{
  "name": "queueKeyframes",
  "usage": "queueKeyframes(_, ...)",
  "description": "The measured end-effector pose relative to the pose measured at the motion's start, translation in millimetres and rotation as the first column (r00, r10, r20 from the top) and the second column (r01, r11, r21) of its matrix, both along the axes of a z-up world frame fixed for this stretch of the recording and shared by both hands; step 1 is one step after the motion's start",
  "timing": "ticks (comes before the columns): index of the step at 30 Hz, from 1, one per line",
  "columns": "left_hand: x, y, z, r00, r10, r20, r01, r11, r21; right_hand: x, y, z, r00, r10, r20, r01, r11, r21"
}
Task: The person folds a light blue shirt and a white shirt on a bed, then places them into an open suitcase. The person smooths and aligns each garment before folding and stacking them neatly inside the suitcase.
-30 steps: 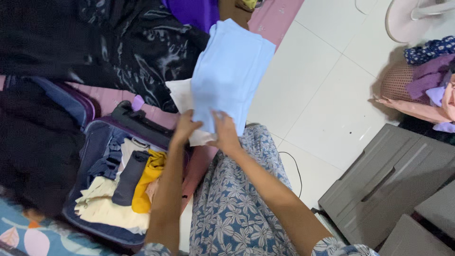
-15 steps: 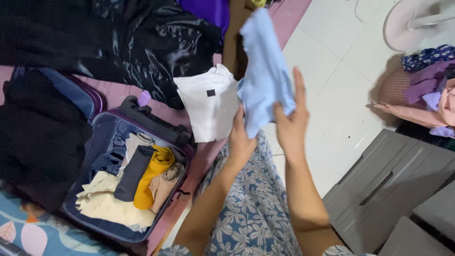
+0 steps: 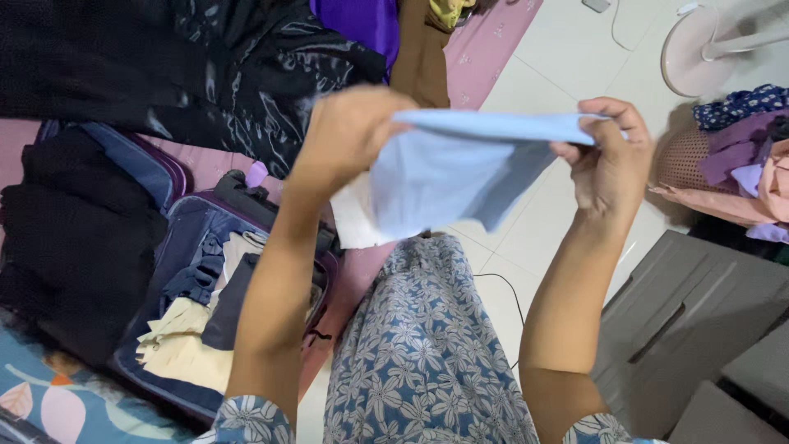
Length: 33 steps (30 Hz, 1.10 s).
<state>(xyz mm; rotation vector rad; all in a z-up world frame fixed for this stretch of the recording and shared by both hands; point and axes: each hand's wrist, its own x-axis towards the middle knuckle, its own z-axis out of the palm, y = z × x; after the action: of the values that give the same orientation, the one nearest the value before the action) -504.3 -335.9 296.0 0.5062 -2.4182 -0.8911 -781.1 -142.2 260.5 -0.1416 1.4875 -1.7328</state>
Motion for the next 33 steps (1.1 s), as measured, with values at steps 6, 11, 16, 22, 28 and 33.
queueKeyframes(6, 4, -6, 15, 0.998, -0.039, 0.054, 0.04, 0.999, -0.02, 21, 50, 27, 0.991, 0.037, -0.129, -0.033, 0.999, 0.036)
queueKeyframes(11, 70, 32, -54, 0.985, -0.038, 0.166, 0.032, 0.999, 0.04, 97, 111, -44, 0.946, 0.317, -0.06, -0.263, 0.866, 0.425)
queueKeyframes(16, 167, 76, -176, 0.886, -0.129, 0.445, 0.096, 0.991, 0.096, 209, 172, -192, 0.737, 0.654, -0.17, -0.444, 0.659, 0.607)
queueKeyframes(22, 220, 128, -291, 0.407, -0.15, 0.901, 0.294, 0.955, 0.026, 268, 220, -304, 0.293, 0.891, -0.346, -0.465, 0.449, 0.763)
queueKeyframes(28, 164, 175, -353, 0.356, -0.004, 0.934, -0.039, 0.999, 0.02, 216, 96, -350, 0.437, 0.599, -0.671, -0.229, 0.795, 0.561)
queueKeyframes(33, 132, 241, -357, 0.404, 0.361, 0.841, -0.558, 0.826, -0.086, 177, -32, -366, 0.26, 0.691, -0.674, -0.282, 0.722, 0.632)
